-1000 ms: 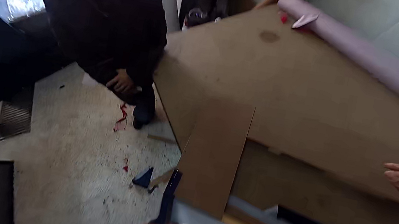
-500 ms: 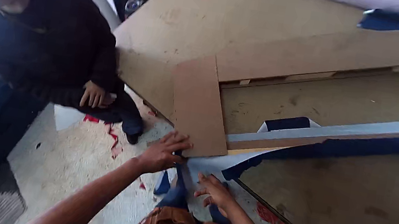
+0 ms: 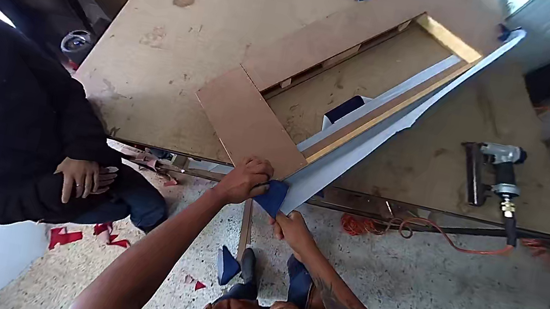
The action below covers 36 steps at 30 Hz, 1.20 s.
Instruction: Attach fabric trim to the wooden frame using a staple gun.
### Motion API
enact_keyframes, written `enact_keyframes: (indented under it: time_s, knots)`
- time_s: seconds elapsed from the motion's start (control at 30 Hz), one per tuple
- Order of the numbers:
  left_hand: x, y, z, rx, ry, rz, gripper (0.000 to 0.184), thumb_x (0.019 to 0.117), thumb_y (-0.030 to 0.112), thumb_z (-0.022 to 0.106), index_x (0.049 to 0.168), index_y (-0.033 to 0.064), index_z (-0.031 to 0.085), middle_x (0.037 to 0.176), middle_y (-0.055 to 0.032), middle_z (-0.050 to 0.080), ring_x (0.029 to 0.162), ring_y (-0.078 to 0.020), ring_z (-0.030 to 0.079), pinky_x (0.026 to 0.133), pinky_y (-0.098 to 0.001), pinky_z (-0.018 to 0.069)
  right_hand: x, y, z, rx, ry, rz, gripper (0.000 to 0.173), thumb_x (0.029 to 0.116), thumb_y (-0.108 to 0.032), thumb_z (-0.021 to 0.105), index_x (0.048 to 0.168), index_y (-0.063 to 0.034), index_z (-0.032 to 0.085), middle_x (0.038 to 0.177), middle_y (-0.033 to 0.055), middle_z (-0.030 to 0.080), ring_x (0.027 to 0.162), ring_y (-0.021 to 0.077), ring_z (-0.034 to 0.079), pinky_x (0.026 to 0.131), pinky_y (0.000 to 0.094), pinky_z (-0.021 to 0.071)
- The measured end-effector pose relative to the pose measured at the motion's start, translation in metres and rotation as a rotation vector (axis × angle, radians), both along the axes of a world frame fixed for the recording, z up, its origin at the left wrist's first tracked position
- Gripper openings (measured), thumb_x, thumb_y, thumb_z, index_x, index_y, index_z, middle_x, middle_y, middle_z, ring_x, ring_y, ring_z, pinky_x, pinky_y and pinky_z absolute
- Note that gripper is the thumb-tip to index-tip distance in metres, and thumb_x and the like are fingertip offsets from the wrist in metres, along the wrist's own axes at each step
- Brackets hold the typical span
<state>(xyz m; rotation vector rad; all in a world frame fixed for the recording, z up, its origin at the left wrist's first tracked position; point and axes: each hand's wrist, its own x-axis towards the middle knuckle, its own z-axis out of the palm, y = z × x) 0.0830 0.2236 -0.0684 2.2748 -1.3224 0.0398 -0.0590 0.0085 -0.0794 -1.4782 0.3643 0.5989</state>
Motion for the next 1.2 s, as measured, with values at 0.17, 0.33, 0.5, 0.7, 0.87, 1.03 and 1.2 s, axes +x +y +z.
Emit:
enact_keyframes:
  time_s: [0.17, 0.33, 0.5, 0.7, 0.87, 1.03, 1.2]
  knots:
    - [0.018, -0.009, -0.001, -0.017, -0.038, -0.124, 0.036, 0.1058, 0.034, 0.053, 0.087, 0.0109, 0.073, 0.125, -0.0021, 0.066, 0.132, -0.019, 0.053, 0.117, -0.0425, 0.0396, 0.001, 0.017, 0.014, -0.072, -0.019, -0.047, 0.038, 0.1065, -0.035, 0.051, 0.092, -0.0055, 0.071, 0.061, 0.0037, 0.056, 0.051, 0.0124, 0.049, 0.05, 0.0284, 0.0421]
    - [0.016, -0.018, 0.008, 0.034, 0.044, -0.246, 0.037, 0.1028, 0.044, 0.058, 0.089, 0.0138, 0.075, 0.127, -0.0009, 0.065, 0.133, -0.0197, 0.052, 0.118, -0.0452, 0.0377, 0.005, 0.017, 0.022, -0.14, -0.012, -0.048, 0.024, 0.1009, -0.028, 0.06, 0.099, -0.0056, 0.069, 0.067, 0.0049, 0.061, 0.056, 0.0143, 0.057, 0.054, 0.0317, 0.0503]
    - [0.023, -0.017, 0.021, 0.168, 0.015, -0.396, 0.031, 0.1002, 0.044, 0.061, 0.096, 0.0179, 0.077, 0.129, -0.0016, 0.065, 0.132, -0.0225, 0.052, 0.113, -0.0482, 0.0425, -0.025, 0.008, -0.02, -0.05, 0.104, -0.063, 0.028, 0.102, -0.028, 0.057, 0.102, -0.0033, 0.069, 0.07, 0.0045, 0.062, 0.058, 0.0133, 0.056, 0.053, 0.03, 0.0471]
    - [0.037, -0.027, 0.012, 0.081, -0.053, -0.434, 0.031, 0.1053, 0.034, 0.055, 0.097, 0.0113, 0.074, 0.121, -0.008, 0.066, 0.124, -0.0258, 0.059, 0.104, -0.0467, 0.05, -0.028, 0.01, -0.011, 0.072, 0.023, -0.135, 0.033, 0.104, -0.03, 0.054, 0.091, -0.0032, 0.068, 0.063, 0.0029, 0.056, 0.055, 0.0122, 0.052, 0.053, 0.0285, 0.0452]
    - [0.036, -0.017, -0.002, -0.044, -0.013, -0.164, 0.033, 0.1058, 0.03, 0.054, 0.092, 0.009, 0.074, 0.112, -0.0079, 0.068, 0.115, -0.0226, 0.062, 0.102, -0.0436, 0.0506, 0.011, 0.019, 0.028, -0.134, -0.121, 0.05, 0.041, 0.1012, -0.046, 0.057, 0.078, -0.0125, 0.064, 0.06, 0.0028, 0.049, 0.049, 0.014, 0.043, 0.046, 0.0316, 0.0364]
    - [0.022, -0.01, -0.011, -0.106, -0.01, 0.124, 0.029, 0.1032, 0.024, 0.054, 0.084, 0.0094, 0.07, 0.102, -0.0064, 0.066, 0.103, -0.0228, 0.062, 0.092, -0.0453, 0.0492, 0.071, 0.035, 0.051, -0.286, -0.277, 0.224, 0.039, 0.1, -0.032, 0.055, 0.069, -0.0093, 0.063, 0.058, 0.0033, 0.05, 0.052, 0.0181, 0.048, 0.05, 0.0397, 0.0408]
    - [0.016, -0.013, -0.018, -0.163, 0.027, 0.483, 0.021, 0.0996, 0.025, 0.061, 0.088, 0.0155, 0.075, 0.105, -0.0012, 0.067, 0.108, -0.0208, 0.059, 0.095, -0.0471, 0.045, 0.11, 0.029, 0.045, -0.131, -0.171, 0.47, 0.043, 0.11, -0.031, 0.045, 0.094, -0.0016, 0.071, 0.081, 0.0075, 0.076, 0.064, 0.0164, 0.071, 0.053, 0.0331, 0.0558]
